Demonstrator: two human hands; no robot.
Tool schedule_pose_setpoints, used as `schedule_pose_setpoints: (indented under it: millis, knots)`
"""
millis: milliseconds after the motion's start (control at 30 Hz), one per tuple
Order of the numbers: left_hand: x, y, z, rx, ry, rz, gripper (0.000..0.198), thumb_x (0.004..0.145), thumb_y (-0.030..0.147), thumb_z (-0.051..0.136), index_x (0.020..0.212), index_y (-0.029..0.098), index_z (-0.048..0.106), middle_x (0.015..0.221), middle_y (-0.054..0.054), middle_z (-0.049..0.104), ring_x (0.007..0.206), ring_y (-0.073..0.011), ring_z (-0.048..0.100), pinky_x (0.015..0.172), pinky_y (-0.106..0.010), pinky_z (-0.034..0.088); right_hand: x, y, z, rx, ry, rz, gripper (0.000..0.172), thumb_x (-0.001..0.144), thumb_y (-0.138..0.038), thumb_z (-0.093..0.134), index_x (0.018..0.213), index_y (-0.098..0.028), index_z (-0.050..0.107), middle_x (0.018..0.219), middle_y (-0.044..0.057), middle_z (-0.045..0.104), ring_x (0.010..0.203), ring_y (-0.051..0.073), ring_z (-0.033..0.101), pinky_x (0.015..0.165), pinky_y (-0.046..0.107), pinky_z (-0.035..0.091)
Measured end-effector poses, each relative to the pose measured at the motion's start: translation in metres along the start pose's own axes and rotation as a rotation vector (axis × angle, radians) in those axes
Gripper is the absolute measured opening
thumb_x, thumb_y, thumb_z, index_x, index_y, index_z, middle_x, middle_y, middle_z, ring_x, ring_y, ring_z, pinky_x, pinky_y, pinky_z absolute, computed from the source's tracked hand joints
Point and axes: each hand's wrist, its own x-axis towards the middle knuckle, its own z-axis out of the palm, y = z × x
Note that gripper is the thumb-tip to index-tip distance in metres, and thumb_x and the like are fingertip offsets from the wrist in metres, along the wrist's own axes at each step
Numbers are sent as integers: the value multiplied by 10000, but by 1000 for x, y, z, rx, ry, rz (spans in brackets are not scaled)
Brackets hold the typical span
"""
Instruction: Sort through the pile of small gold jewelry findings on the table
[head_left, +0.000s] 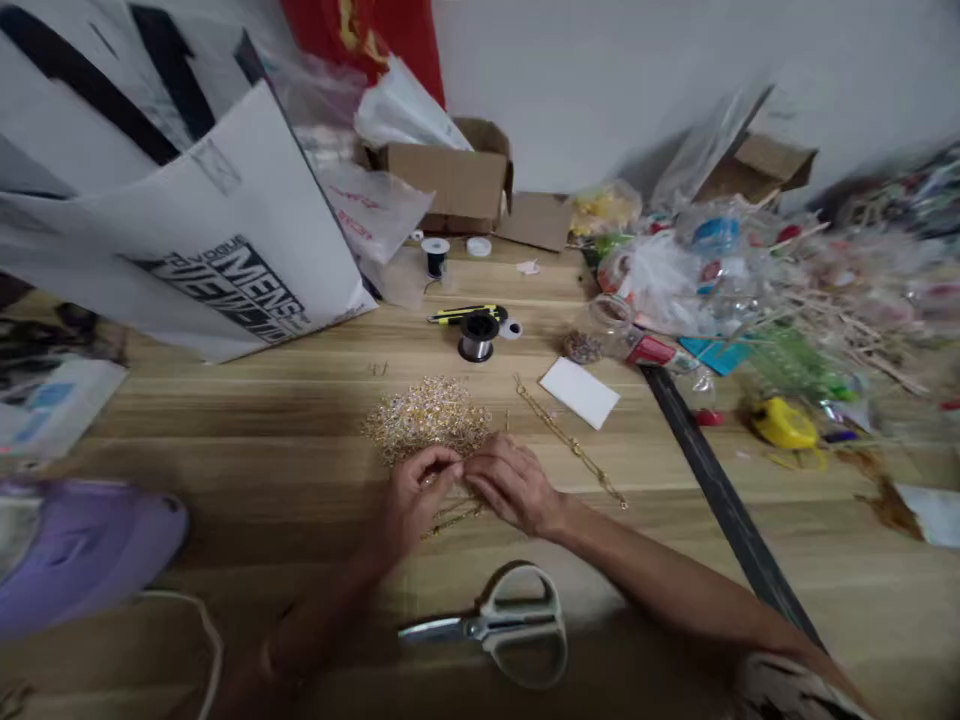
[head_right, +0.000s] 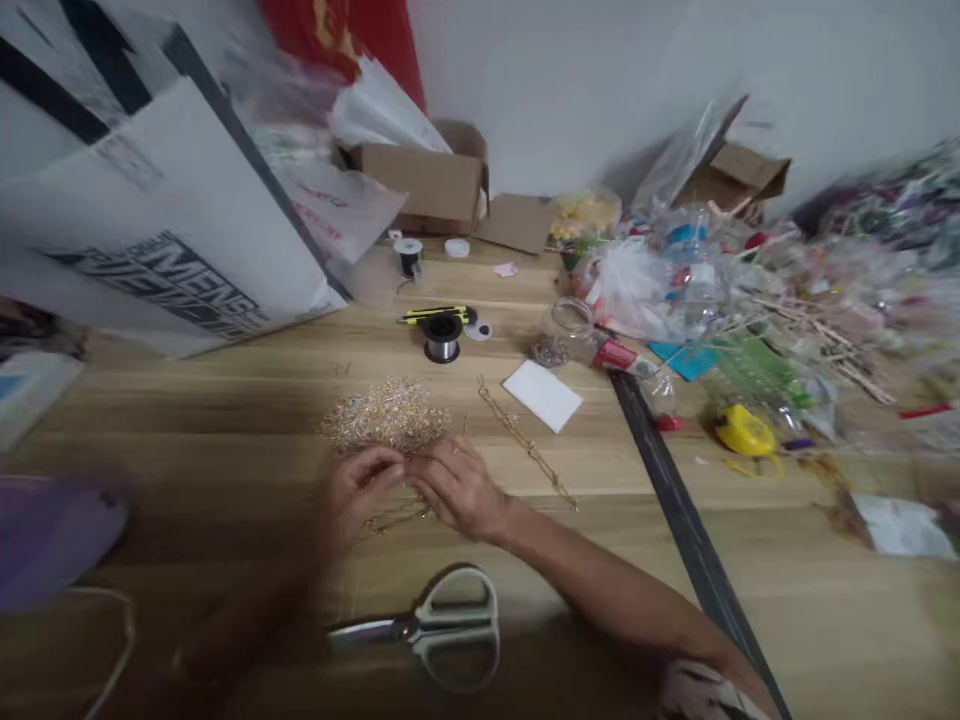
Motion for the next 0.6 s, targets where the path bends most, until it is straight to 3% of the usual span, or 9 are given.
schedule_pose_setpoints:
  millis: [333,600]
  knots:
    - [1,-11,3,7,54,50,123,774,249,583,718,146,624,685,-6,621,665,-127,557,641,-216,430,0,5,-2,-38,-33,62,134,858,-136,561,989,-167,562,871,52,669,799,169,568,791,359,438]
    - [0,-8,5,111,116,127,102,764,204,578,694,146,623,665,-6,625,644,-122,560,625,-216,431,-2,8,0,-65,-59,63,111,871,-133,529,971,-165,567,863,49,665,790,163,559,846,375,415]
